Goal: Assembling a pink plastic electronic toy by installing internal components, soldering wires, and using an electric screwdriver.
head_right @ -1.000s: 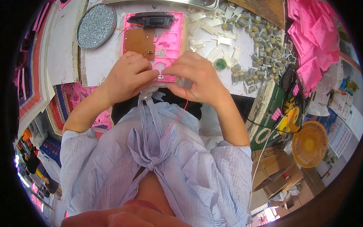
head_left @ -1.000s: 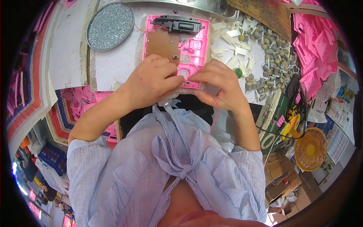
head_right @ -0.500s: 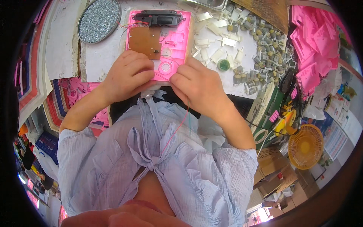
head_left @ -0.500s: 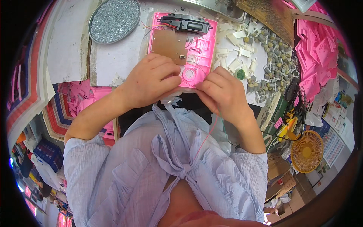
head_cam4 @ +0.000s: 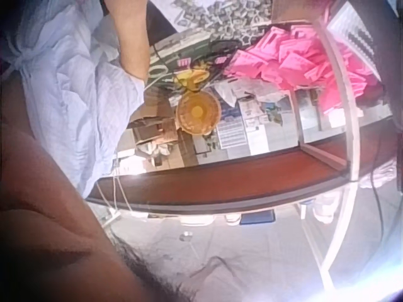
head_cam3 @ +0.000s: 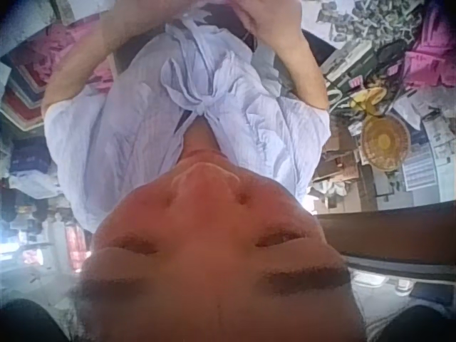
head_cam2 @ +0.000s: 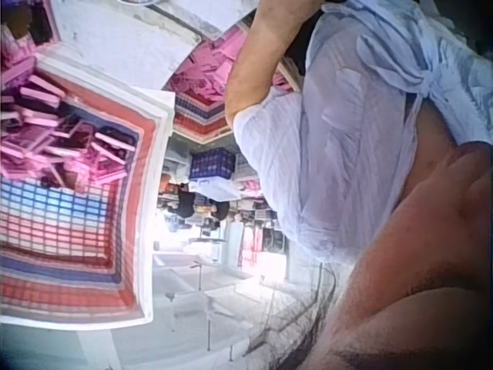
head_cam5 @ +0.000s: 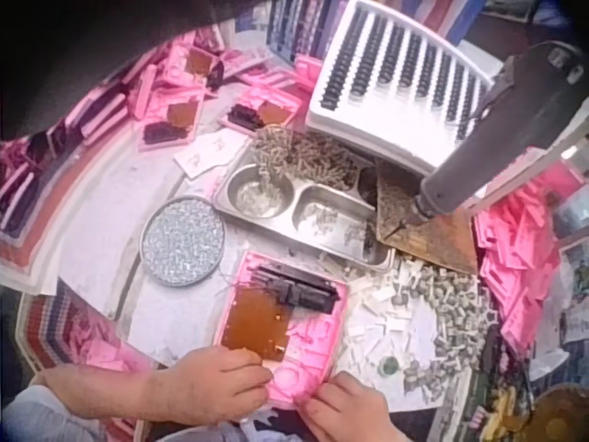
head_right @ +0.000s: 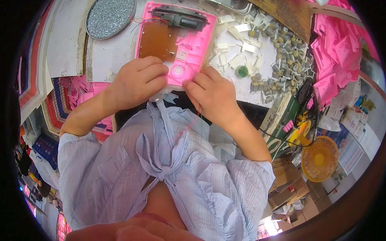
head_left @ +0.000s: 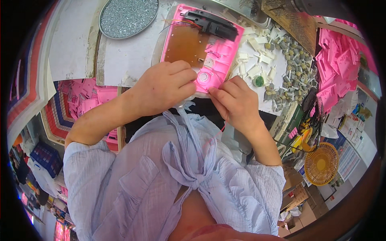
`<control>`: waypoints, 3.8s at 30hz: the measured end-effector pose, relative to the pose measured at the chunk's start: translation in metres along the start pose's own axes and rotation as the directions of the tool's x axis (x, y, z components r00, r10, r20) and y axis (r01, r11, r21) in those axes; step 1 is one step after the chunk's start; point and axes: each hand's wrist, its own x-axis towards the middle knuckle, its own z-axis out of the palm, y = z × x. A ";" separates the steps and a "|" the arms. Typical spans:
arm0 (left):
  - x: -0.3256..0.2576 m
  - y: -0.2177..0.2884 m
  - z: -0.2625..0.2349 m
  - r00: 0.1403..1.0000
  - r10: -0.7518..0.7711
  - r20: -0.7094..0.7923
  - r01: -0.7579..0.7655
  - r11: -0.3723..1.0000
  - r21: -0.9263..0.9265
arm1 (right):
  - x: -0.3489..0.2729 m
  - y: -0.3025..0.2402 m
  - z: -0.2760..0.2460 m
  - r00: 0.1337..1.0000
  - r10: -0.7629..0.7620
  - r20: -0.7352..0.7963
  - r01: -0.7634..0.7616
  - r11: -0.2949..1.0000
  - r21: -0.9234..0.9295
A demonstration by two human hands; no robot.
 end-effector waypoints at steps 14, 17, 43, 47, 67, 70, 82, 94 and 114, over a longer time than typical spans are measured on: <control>-0.002 0.009 0.012 0.997 0.065 0.027 -0.069 0.986 0.151 | -0.020 0.021 0.026 0.974 0.063 -0.218 0.001 0.959 0.283; -0.002 0.012 0.013 0.998 0.048 0.048 -0.056 0.982 0.182 | -0.015 0.023 0.013 0.988 0.064 -0.137 -0.017 0.948 0.318; 0.007 0.009 -0.005 0.987 0.163 0.001 -0.163 0.986 0.031 | 0.033 0.008 -0.012 0.990 -0.073 -0.120 0.105 0.953 0.283; -0.023 -0.004 -0.017 0.979 -0.056 -0.196 0.075 0.993 0.087 | 0.039 -0.005 0.016 0.988 -0.110 -0.111 0.117 0.991 0.065; -0.038 -0.020 -0.039 0.985 -0.160 -0.063 0.151 0.980 -0.129 | 0.061 -0.047 0.048 0.995 -0.050 -0.088 0.046 0.998 -0.050; -0.041 -0.032 -0.027 0.991 -0.134 -0.028 0.127 0.974 -0.188 | 0.053 -0.037 0.027 0.993 -0.053 -0.105 0.058 0.997 0.050; -0.037 -0.028 -0.033 0.990 -0.140 -0.004 0.134 0.961 -0.242 | 0.049 0.050 -0.001 0.972 -0.128 -0.198 0.115 0.990 -0.079; -0.061 -0.036 -0.002 0.972 -0.203 -0.116 0.172 0.957 -0.233 | 0.052 0.089 -0.052 0.959 -0.033 -0.281 0.033 0.999 -0.003; -0.063 -0.033 0.000 0.966 -0.258 0.020 0.250 0.913 -0.323 | 0.165 0.291 -0.217 0.700 -0.274 -0.659 -0.275 0.749 -0.603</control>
